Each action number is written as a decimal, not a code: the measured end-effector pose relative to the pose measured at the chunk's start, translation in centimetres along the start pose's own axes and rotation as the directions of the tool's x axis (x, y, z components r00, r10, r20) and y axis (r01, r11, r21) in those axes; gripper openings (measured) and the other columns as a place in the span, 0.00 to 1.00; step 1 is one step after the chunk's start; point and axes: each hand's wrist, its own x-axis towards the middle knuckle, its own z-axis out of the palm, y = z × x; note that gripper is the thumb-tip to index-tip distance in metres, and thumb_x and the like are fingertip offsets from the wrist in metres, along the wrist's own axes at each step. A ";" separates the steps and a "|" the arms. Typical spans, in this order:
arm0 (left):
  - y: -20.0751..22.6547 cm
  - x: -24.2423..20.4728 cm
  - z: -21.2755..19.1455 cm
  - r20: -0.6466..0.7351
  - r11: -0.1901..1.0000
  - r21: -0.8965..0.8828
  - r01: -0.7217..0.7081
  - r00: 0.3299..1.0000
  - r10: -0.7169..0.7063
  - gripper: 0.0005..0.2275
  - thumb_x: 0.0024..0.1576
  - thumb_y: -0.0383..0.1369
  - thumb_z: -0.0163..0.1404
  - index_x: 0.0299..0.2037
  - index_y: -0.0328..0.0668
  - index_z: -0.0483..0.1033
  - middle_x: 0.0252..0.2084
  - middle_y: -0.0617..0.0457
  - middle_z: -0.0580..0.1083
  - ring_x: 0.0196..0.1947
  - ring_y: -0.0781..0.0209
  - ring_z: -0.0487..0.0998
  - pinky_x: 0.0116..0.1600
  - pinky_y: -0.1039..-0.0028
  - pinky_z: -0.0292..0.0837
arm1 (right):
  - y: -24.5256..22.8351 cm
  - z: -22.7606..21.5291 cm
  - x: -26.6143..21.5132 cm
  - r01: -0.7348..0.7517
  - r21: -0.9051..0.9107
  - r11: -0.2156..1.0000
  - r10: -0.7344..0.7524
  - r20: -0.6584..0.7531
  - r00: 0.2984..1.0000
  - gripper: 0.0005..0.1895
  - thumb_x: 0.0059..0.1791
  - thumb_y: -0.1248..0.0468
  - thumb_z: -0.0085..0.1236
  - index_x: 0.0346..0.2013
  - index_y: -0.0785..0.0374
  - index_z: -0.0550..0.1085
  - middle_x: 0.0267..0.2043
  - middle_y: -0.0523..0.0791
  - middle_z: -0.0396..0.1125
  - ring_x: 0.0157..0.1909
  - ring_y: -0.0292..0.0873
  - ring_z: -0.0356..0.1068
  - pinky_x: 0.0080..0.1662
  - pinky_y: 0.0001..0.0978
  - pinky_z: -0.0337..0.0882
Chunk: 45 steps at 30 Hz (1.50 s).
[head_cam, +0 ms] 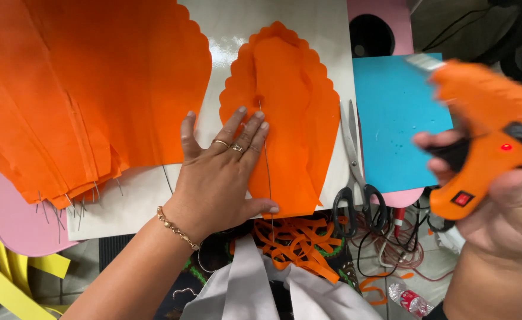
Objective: Using a hot glue gun to apply adhesive to orange fabric petals and pressing thin strips into the center of each petal.
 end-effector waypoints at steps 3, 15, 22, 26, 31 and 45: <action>-0.1 0.0 -0.1 -0.007 0.993 -0.119 0.001 1.000 -0.002 0.52 0.37 0.74 0.42 0.67 0.43 0.56 0.69 0.56 0.58 0.71 0.61 0.47 0.64 0.41 0.24 | -0.1 2.7 0.0 0.031 0.098 0.995 -0.038 0.070 0.997 0.34 0.47 0.57 0.49 0.64 0.68 0.56 0.50 0.61 0.64 0.51 0.60 0.71 0.42 0.28 0.76; 0.2 0.1 -1.6 -0.006 0.997 -0.068 0.042 0.999 -0.043 0.51 0.34 0.75 0.43 0.64 0.47 0.65 0.72 0.60 0.52 0.73 0.52 0.38 0.63 0.35 0.25 | 1.8 6.1 1.6 0.086 -0.253 0.964 -0.023 0.241 0.970 0.18 0.50 0.65 0.40 0.54 0.69 0.60 0.25 0.53 0.64 0.21 0.41 0.64 0.20 0.23 0.64; 1.6 -0.6 -2.6 -0.079 0.991 0.134 0.022 0.997 -0.012 0.51 0.32 0.72 0.49 0.66 0.55 0.59 0.67 0.63 0.63 0.71 0.65 0.48 0.66 0.40 0.29 | 1.9 5.9 1.0 0.073 -0.219 0.973 -0.034 0.178 0.983 0.16 0.50 0.66 0.42 0.51 0.67 0.62 0.23 0.51 0.60 0.23 0.42 0.65 0.22 0.26 0.67; 2.8 -1.8 -3.2 -0.170 1.000 -0.008 0.016 0.985 -0.017 0.29 0.52 0.60 0.44 0.56 0.50 0.72 0.61 0.60 0.70 0.67 0.66 0.58 0.65 0.42 0.33 | 1.7 5.9 1.0 0.116 -0.268 0.956 -0.078 0.151 0.985 0.15 0.50 0.65 0.42 0.49 0.69 0.62 0.30 0.52 0.61 0.21 0.42 0.63 0.25 0.30 0.68; 3.7 -3.2 -3.1 -0.240 0.985 -0.171 0.016 0.969 -0.057 0.17 0.62 0.46 0.43 0.51 0.46 0.74 0.55 0.57 0.74 0.62 0.60 0.66 0.62 0.43 0.39 | 1.7 6.5 1.6 0.090 -0.324 0.942 -0.037 0.167 0.985 0.17 0.51 0.64 0.41 0.52 0.69 0.62 0.17 0.47 0.56 0.18 0.38 0.60 0.17 0.24 0.63; 3.1 -3.7 -1.7 -0.190 0.980 -0.190 0.057 0.977 -0.094 0.20 0.57 0.52 0.48 0.53 0.55 0.74 0.57 0.66 0.71 0.63 0.62 0.64 0.62 0.44 0.37 | 2.4 7.8 3.7 0.215 -0.669 0.712 -0.066 0.241 0.968 0.15 0.50 0.62 0.45 0.48 0.68 0.66 0.16 0.43 0.61 0.19 0.36 0.61 0.28 0.27 0.63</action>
